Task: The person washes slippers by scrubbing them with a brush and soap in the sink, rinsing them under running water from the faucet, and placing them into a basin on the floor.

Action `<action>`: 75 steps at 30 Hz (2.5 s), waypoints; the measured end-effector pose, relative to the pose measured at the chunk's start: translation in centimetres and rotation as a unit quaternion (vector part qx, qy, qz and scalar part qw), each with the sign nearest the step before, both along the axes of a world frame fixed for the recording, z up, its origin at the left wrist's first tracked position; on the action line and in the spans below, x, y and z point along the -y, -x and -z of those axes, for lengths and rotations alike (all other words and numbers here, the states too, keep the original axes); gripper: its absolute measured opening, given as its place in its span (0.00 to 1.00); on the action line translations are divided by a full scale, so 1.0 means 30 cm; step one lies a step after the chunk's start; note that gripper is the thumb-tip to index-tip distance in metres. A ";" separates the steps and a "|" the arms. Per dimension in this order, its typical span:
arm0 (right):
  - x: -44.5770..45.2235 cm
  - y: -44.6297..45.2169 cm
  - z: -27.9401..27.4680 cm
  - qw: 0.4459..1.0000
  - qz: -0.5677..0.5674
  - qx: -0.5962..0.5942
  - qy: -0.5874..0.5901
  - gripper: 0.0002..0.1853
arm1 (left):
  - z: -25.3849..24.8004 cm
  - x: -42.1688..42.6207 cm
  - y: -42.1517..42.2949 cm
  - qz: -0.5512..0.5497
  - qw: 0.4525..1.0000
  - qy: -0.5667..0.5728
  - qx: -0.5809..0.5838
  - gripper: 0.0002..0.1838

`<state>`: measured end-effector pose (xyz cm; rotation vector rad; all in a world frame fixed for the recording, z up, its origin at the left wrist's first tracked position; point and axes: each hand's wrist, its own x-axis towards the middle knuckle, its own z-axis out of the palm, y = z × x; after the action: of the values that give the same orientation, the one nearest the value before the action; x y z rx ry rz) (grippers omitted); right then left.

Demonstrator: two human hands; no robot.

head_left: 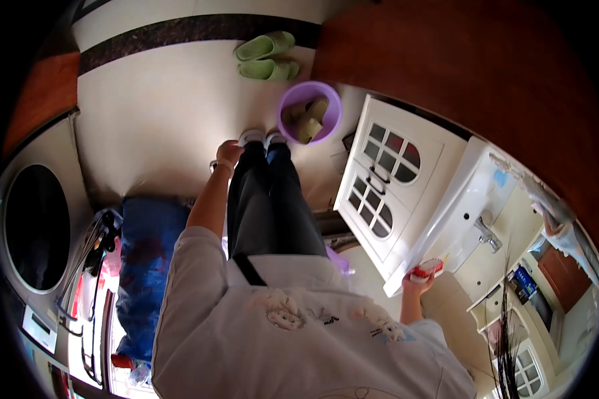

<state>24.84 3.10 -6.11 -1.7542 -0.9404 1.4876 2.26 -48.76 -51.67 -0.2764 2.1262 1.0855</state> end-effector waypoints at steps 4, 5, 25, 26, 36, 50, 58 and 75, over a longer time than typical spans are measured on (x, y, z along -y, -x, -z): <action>0.009 -0.003 -0.012 0.999 -0.039 -0.005 0.015 0.22 | -0.127 -0.258 0.139 0.013 0.996 0.078 0.041 0.32; 0.083 0.085 -0.026 0.999 0.030 0.031 -0.006 0.22 | -0.026 -0.325 0.120 0.077 0.995 0.053 -0.040 0.36; 0.097 0.054 0.003 0.993 -0.107 0.047 0.008 0.26 | 0.269 -0.915 0.176 0.344 0.934 0.057 -0.080 0.12; 0.076 0.016 -0.012 0.994 -0.069 0.081 -0.027 0.25 | 0.204 -0.866 0.152 0.294 0.945 0.044 -0.136 0.09; 0.057 0.051 -0.007 0.996 -0.025 -0.066 0.051 0.25 | -0.570 -0.497 0.141 0.307 0.859 -0.019 -0.410 0.07; -0.016 0.002 -0.112 0.940 -0.002 -0.326 0.103 0.25 | -1.757 -1.040 0.228 0.632 0.596 -0.161 -0.469 0.08; -0.577 0.021 -0.431 0.929 -0.132 -0.321 -0.132 0.23 | -1.811 -1.766 0.088 0.786 0.268 -0.130 -0.541 0.10; -0.922 0.194 -0.395 0.883 -0.311 -0.341 -0.082 0.20 | -1.576 -2.278 0.192 0.816 0.247 -0.140 -0.504 0.07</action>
<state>19.01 30.75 5.74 -0.6931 -1.2334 2.1364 -3.51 19.57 -4.38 2.7997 1.2764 -0.0639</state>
